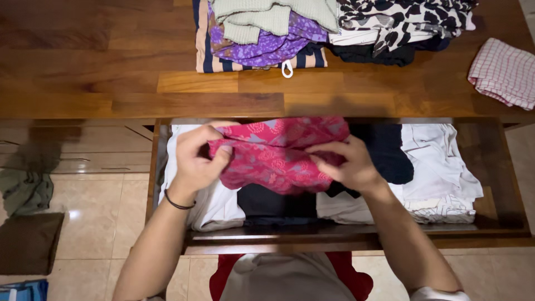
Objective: The person folds various garments, including a pink patterned top, a white shirt, and a dark blue shirt, retrieved from a wooden drawer. The folded items are placed in a neat stack on the wooden surface above the drawer.
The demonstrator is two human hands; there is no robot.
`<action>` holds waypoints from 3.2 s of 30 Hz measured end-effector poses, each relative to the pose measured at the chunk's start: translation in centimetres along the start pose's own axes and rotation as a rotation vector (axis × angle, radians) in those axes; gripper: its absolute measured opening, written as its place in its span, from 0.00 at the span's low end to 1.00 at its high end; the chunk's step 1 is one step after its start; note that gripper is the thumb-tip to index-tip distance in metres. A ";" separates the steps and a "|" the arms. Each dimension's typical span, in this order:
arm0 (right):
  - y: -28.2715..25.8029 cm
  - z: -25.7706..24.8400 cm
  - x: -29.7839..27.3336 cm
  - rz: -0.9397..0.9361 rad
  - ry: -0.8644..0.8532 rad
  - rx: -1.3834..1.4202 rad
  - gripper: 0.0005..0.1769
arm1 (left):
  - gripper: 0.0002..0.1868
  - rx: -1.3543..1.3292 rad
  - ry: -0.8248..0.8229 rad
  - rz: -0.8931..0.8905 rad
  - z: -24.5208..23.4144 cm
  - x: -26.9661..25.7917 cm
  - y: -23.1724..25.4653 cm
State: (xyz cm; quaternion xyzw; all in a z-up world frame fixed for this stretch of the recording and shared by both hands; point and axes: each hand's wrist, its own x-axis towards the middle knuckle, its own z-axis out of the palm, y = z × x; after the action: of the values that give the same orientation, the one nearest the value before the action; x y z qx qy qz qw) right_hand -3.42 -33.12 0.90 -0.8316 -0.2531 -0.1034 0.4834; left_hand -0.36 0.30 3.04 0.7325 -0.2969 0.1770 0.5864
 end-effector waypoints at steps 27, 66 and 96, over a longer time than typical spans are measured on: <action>-3.2 -0.3 0.7 -0.185 0.001 0.015 0.16 | 0.06 -0.020 0.011 -0.036 -3.3 -0.3 2.4; -2.5 -6.9 4.0 0.646 -0.582 -0.246 0.22 | 0.12 -0.021 0.012 -0.386 1.0 0.0 2.2; 12.4 -14.7 -0.7 0.040 0.359 1.057 0.12 | 0.15 -0.077 -0.337 0.209 30.8 4.3 7.5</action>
State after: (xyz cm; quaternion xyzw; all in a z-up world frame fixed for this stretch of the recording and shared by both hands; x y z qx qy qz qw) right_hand 3.56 -50.92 -1.22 -0.4502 -0.1682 -0.0932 0.8720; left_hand -4.66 -31.39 3.58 0.6941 -0.4717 0.1005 0.5345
